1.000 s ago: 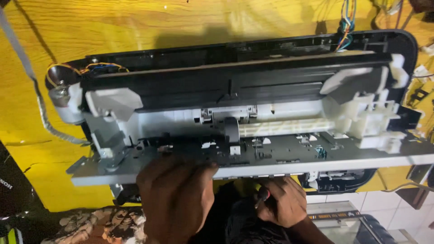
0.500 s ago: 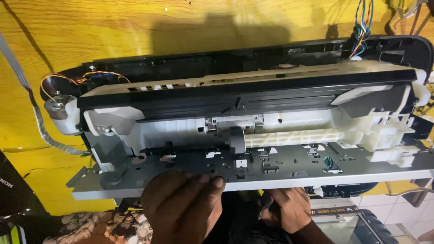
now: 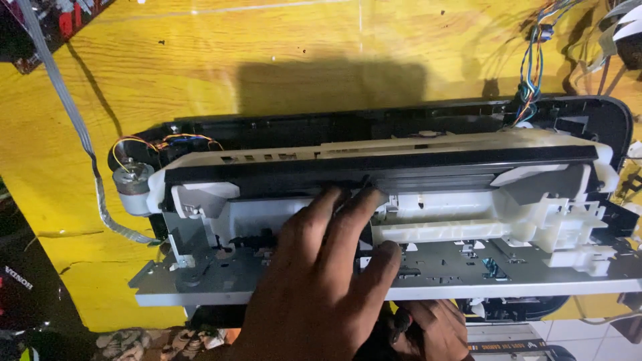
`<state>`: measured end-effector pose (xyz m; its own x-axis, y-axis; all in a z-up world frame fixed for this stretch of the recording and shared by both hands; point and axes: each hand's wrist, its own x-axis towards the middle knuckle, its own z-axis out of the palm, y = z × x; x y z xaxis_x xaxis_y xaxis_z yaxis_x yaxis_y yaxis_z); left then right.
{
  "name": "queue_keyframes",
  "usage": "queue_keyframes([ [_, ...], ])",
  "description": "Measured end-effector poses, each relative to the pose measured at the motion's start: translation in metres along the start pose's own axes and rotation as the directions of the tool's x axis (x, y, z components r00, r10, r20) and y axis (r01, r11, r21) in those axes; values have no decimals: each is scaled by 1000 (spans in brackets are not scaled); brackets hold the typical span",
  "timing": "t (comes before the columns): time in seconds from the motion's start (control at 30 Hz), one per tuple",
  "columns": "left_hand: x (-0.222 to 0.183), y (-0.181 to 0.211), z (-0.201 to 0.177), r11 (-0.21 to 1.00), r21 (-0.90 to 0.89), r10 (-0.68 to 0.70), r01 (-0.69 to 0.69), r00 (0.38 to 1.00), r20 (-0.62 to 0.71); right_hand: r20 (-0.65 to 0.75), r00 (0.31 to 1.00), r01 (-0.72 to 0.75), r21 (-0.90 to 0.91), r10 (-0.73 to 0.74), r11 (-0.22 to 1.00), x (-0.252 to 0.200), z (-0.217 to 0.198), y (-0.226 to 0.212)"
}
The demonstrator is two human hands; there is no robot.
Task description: The person uses a screwdriver to remove and install screws on a disassembled electronic device, likely a printer or scanner. They manipulate internal components, including a motor and circuit board, while working on a yellow table.
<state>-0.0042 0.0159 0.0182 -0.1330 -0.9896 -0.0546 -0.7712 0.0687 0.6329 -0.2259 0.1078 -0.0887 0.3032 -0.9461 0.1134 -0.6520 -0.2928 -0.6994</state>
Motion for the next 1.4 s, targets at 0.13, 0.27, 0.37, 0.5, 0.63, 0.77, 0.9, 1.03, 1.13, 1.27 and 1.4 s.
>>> queue_keyframes([
  [0.13,6,3,5,999,37,6,-3,998,-69,-67,996,-58,-26,56,998,5,2,-10],
  [0.27,9,5,3,993,115,-24,30,998,-52,72,993,-91,-49,95,995,10,-6,-15],
  [0.37,7,0,4,992,112,61,-53,996,-70,94,987,-127,-33,130,991,13,-9,-19],
  [0.5,11,-1,0,992,108,72,-66,996,-48,163,979,-122,-38,126,992,21,-15,-22],
  [0.63,8,-1,4,993,33,112,-110,992,-61,115,990,-76,-55,82,996,24,-5,-24],
  [0.77,-1,12,11,995,72,-56,70,982,-179,139,989,-34,-111,49,993,24,-14,-13],
  [0.9,-14,4,20,946,230,266,-230,954,-137,197,980,14,60,-25,998,10,-16,3],
  [1.03,-9,2,21,916,341,307,-210,915,-261,55,996,72,64,-76,995,-2,1,14],
  [1.13,-11,6,16,931,324,258,-169,932,-254,0,991,132,61,-133,989,-3,5,16],
  [1.27,-29,10,3,955,233,231,-184,954,-193,23,975,221,-6,-221,975,19,2,-6],
  [1.4,-45,11,10,968,-151,169,-200,966,-197,63,982,180,-42,-178,983,22,0,-16],
])
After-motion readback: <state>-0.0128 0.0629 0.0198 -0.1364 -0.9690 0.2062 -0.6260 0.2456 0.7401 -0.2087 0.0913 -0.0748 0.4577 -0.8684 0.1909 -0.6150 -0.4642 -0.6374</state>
